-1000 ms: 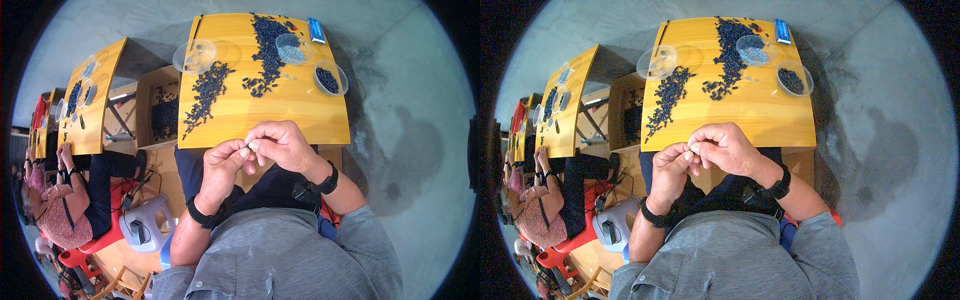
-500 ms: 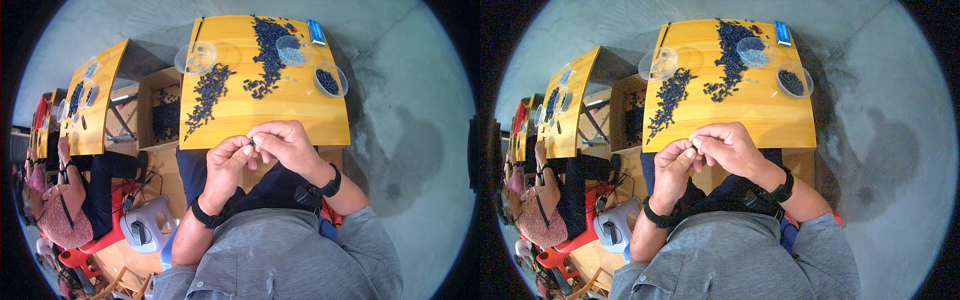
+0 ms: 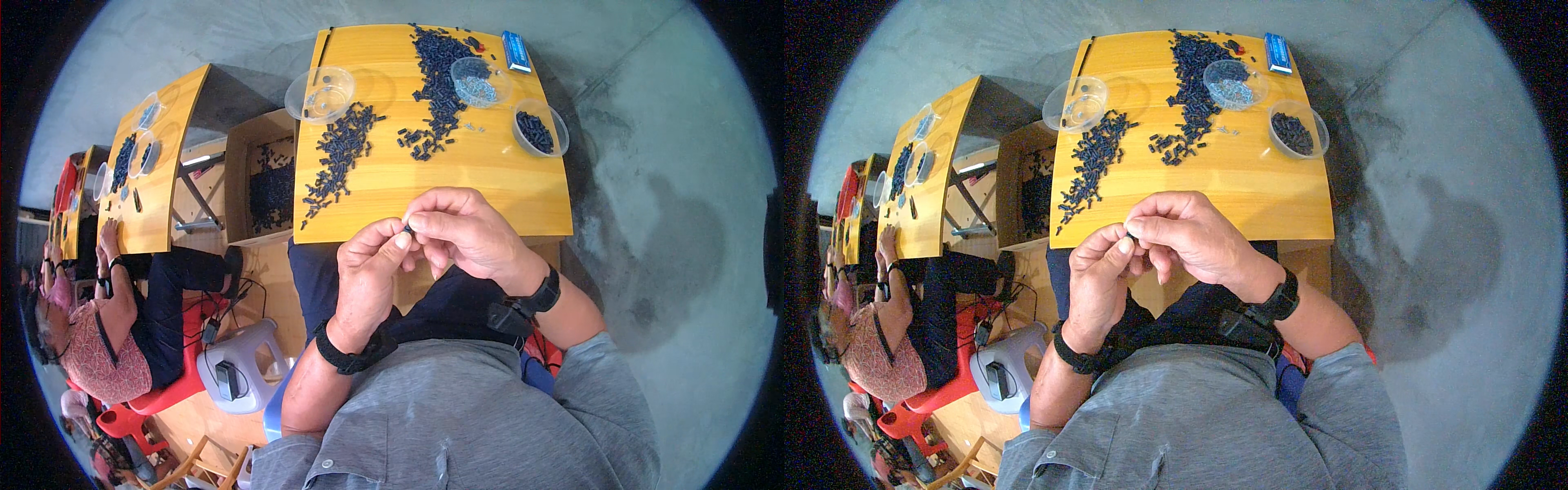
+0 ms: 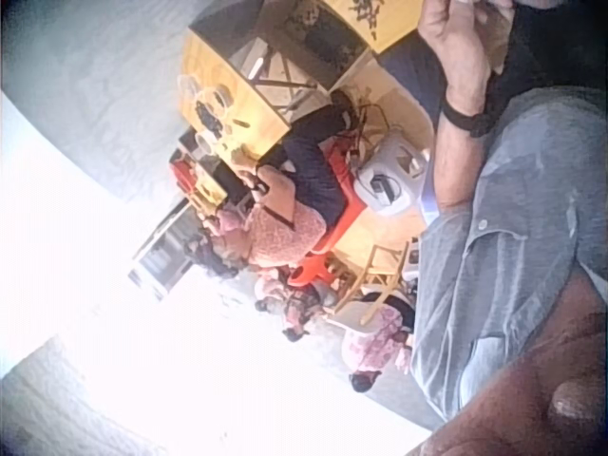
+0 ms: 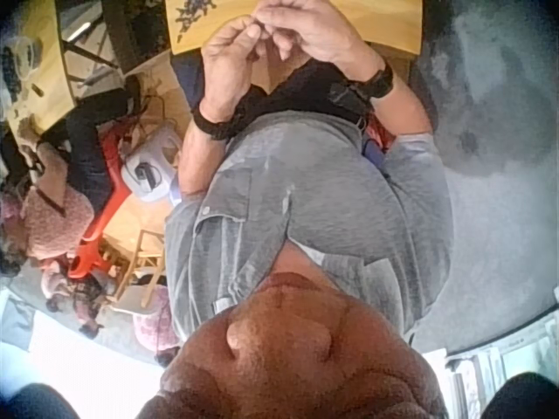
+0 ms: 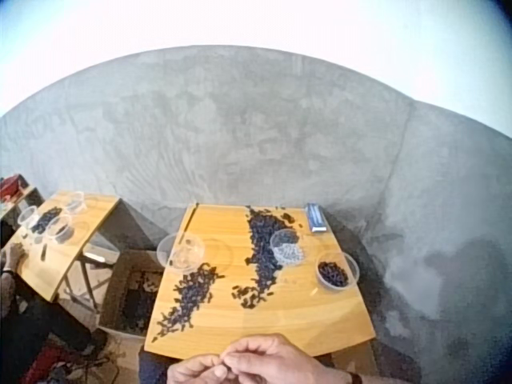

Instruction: Sorting and inspecting small black plastic parts at a workbench.

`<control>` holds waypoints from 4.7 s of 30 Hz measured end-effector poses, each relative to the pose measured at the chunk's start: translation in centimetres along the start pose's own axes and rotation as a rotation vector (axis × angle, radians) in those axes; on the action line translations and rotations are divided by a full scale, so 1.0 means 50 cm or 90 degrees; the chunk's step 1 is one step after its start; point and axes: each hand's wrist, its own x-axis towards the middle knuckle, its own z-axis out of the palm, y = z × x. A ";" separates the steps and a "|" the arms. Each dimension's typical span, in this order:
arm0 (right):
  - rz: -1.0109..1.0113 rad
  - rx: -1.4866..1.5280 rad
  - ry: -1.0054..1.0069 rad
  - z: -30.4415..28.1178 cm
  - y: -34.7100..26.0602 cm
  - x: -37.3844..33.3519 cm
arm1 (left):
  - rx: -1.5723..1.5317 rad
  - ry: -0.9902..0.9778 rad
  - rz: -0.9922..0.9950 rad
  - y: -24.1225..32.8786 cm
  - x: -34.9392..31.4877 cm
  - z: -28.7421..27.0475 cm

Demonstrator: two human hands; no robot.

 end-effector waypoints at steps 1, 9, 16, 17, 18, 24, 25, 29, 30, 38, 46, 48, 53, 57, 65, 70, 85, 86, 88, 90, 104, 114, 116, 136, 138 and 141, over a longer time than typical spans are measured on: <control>0.015 0.002 0.008 0.000 0.000 0.000 | 0.022 0.009 0.005 -0.001 0.000 -0.002; 0.048 -0.002 0.025 0.001 -0.008 0.000 | 0.057 -0.012 0.060 -0.005 0.008 -0.010; 0.043 0.057 0.033 0.007 0.007 0.001 | 0.010 -0.011 0.057 -0.008 0.006 -0.013; 0.029 0.036 0.045 0.007 0.009 0.001 | 0.010 -0.011 0.057 -0.008 0.005 -0.013; 0.029 0.035 0.045 0.008 0.007 0.001 | 0.012 -0.014 0.054 -0.006 0.005 -0.014; 0.043 0.006 0.024 0.003 -0.002 -0.004 | 0.024 0.004 0.058 -0.011 0.009 -0.013; 0.063 0.010 0.027 0.003 -0.005 -0.006 | 0.030 0.013 0.077 -0.011 0.009 -0.011; 0.112 0.010 0.038 0.018 -0.024 -0.013 | 0.109 0.006 0.134 -0.018 0.012 -0.017; 0.112 0.010 0.038 0.016 -0.025 -0.013 | 0.094 0.003 0.139 -0.019 0.012 -0.017; 0.094 0.027 0.017 -0.005 -0.009 -0.011 | 0.153 -0.041 0.090 0.006 0.018 -0.016; 0.130 0.079 -0.009 -0.006 -0.011 -0.005 | 0.280 -0.086 0.115 0.035 0.024 -0.018; 0.134 0.093 -0.013 -0.003 -0.009 -0.002 | 0.270 -0.082 0.125 0.033 0.023 -0.019; 0.146 0.143 -0.035 -0.008 0.002 0.004 | 0.254 -0.064 0.131 0.029 0.019 -0.020; 0.149 0.161 -0.051 -0.009 0.006 0.005 | 0.225 -0.048 0.107 0.035 0.016 -0.014; 0.171 0.165 -0.075 -0.012 0.006 0.006 | 0.186 -0.052 0.062 0.035 0.012 -0.014; 0.198 0.185 -0.077 -0.013 0.010 0.001 | 0.195 -0.070 0.081 0.037 0.011 -0.012; 0.279 0.172 -0.152 -0.006 -0.001 -0.013 | 0.127 -0.193 0.083 0.035 0.004 -0.012; 0.270 0.168 -0.169 -0.007 0.001 -0.014 | 0.128 -0.193 0.083 0.036 0.004 -0.010; 0.249 0.140 -0.153 0.002 -0.001 -0.017 | 0.091 -0.197 0.094 0.035 0.003 -0.009; 0.227 0.113 -0.136 0.009 -0.003 -0.018 | 0.135 -0.198 0.117 0.038 0.007 -0.013; 0.225 0.131 -0.146 0.008 -0.011 -0.019 | 0.167 -0.216 0.167 0.038 0.012 -0.014; 0.245 0.100 -0.163 0.014 -0.012 -0.019 | 0.146 -0.219 0.106 0.044 0.006 -0.006; 0.231 0.042 -0.158 0.011 -0.011 -0.019 | 0.148 -0.215 0.114 0.042 0.006 -0.006; 0.153 0.047 -0.072 0.053 0.030 -0.034 | 0.240 -0.202 0.168 0.049 0.003 -0.006; 0.174 0.180 -0.005 0.060 0.054 -0.029 | 0.238 -0.200 0.152 0.048 0.006 -0.016; 0.159 0.212 0.011 0.067 0.085 -0.022 | 0.229 -0.182 0.094 0.042 0.008 -0.031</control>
